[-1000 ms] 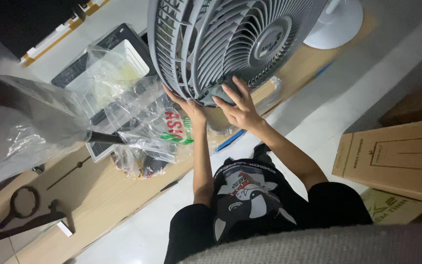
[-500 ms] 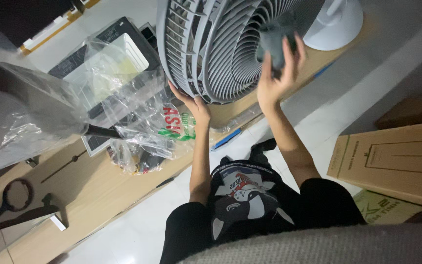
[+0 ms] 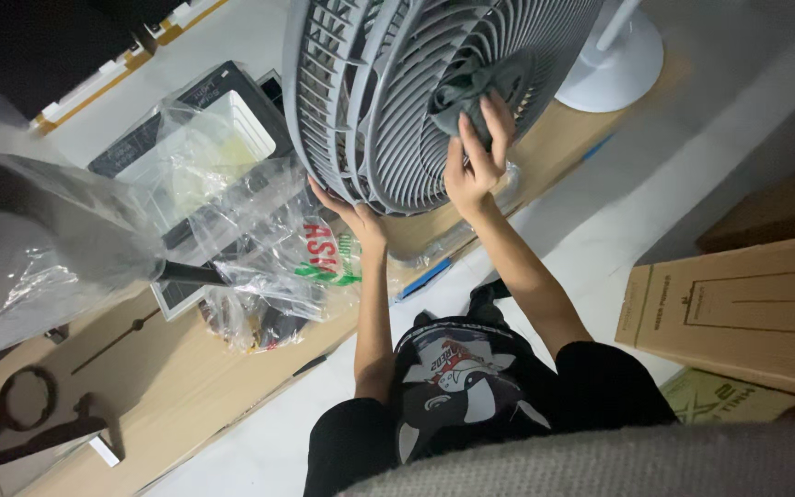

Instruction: The person wipes the front grill and center hub of a grey fan with a cloth while holding the fan body by hand.

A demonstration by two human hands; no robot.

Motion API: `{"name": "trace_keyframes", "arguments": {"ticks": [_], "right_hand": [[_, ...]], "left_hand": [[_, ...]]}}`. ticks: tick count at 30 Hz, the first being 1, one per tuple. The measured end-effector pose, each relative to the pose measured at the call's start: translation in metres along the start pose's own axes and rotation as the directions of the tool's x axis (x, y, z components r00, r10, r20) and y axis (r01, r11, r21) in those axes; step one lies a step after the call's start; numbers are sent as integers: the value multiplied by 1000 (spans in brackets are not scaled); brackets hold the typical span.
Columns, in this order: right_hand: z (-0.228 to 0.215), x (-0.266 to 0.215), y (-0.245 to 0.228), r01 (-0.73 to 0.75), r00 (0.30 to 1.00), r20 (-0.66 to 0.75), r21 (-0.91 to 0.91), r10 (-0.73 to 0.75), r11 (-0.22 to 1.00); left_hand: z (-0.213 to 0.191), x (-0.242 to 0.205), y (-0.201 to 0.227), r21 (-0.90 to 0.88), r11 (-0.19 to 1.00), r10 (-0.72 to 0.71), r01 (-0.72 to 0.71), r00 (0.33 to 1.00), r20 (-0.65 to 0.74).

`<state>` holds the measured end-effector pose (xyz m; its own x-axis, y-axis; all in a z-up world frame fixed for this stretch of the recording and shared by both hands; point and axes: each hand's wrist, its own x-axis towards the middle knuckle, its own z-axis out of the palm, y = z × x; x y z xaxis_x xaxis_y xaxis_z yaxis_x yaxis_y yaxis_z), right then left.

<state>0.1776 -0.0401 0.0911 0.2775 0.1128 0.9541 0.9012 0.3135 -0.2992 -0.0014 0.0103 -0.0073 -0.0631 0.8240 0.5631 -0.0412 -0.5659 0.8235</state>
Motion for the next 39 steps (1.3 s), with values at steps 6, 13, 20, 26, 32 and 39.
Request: {"name": "trace_keyframes", "arguments": {"ticks": [6,13,20,26,32,39], "right_hand": [[-5,6,4,-113,993,-23,32,113,993],[-18,2,13,-255,966,3,161,257,954],[-8,6,-16,-278,961,16,110,278,954],[-2,2,-31,-286,958,44,80,283,955],[19,-30,-22,-52,999,2,187,53,981],[30,-52,-42,294,895,214,374,-391,879]], "left_hand": [[2,0,1,-25,1000,7,-8,1000,-6],[3,-5,3,-46,999,-23,22,1000,-19],[5,-5,2,-47,999,-28,26,999,-42],[3,-4,4,-36,999,-17,16,999,-29],[3,1,6,-82,996,-21,19,999,-24],[-3,19,-11,-69,996,-52,48,997,-51]]}}
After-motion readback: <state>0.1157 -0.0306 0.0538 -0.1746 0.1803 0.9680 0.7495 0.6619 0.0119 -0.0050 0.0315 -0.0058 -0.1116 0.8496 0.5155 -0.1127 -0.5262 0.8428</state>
